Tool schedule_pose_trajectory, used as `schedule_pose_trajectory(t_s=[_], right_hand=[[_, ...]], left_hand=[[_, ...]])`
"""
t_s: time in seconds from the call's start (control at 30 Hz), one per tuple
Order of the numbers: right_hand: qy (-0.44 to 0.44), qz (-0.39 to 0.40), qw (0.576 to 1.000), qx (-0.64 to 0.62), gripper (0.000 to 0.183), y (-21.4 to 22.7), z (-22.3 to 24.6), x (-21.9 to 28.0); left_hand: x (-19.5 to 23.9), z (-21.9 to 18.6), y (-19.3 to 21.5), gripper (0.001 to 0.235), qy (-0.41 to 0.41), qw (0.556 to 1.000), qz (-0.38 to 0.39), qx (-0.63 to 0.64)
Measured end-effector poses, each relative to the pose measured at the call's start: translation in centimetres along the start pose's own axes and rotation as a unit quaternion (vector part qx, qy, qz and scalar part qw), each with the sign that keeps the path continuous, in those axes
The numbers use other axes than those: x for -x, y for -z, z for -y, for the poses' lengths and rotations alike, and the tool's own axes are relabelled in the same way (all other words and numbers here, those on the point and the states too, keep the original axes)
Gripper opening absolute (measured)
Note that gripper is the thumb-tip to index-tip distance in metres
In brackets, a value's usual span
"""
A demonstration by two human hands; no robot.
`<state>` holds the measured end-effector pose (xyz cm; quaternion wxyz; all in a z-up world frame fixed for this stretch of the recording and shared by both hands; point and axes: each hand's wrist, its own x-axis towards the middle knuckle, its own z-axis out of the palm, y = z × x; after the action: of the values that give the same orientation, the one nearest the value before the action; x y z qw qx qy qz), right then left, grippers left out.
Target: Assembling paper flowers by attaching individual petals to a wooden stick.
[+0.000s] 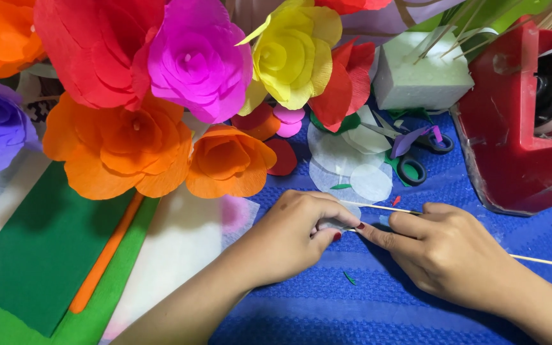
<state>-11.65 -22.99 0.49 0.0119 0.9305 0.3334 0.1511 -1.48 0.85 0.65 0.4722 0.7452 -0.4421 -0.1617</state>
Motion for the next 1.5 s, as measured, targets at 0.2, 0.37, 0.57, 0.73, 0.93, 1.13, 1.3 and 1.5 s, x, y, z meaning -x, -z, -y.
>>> schedule_pose_trajectory(t_s=[0.2, 0.37, 0.57, 0.73, 0.93, 1.13, 1.3, 1.5], right_hand=[[-0.02, -0.064, 0.998, -0.012, 0.025, 1.2, 0.0, -0.2], [-0.022, -0.055, 0.998, -0.023, 0.027, 1.2, 0.2, -0.2], [-0.025, -0.048, 0.998, -0.011, 0.03, 0.5, 0.4, -0.2], [-0.016, -0.041, 0.999, -0.009, 0.03, 0.4, 0.4, -0.6], [0.017, -0.026, 0.999, 0.035, 0.024, 0.7, 0.3, -0.9], [0.027, -0.01, 0.999, 0.042, 0.021, 0.9, 0.5, -1.0], [0.038, 0.007, 0.998, 0.05, 0.02, 0.9, 0.6, -0.9], [0.046, 0.013, 0.994, 0.096, 0.02, 0.7, 1.0, -0.5]], left_hand=[[0.2, 1.1, 0.0, 0.033, -0.015, 0.999, -0.011, -0.036], [0.0, 1.2, -0.1, 0.031, 0.015, 0.998, 0.008, -0.063], [-0.2, 1.5, -0.2, 0.028, 0.001, 0.998, -0.008, -0.058], [-0.3, 1.8, -0.2, 0.027, -0.012, 0.998, -0.016, -0.057], [-0.4, 2.0, -0.4, 0.024, -0.034, 0.998, -0.039, -0.025], [-0.3, 1.2, -0.6, 0.022, -0.111, 0.992, -0.063, 0.004], [-0.2, 0.9, -0.8, 0.028, -0.079, 0.996, -0.048, 0.018], [-0.3, 0.3, -1.3, 0.031, -0.01, 0.998, -0.054, 0.034]])
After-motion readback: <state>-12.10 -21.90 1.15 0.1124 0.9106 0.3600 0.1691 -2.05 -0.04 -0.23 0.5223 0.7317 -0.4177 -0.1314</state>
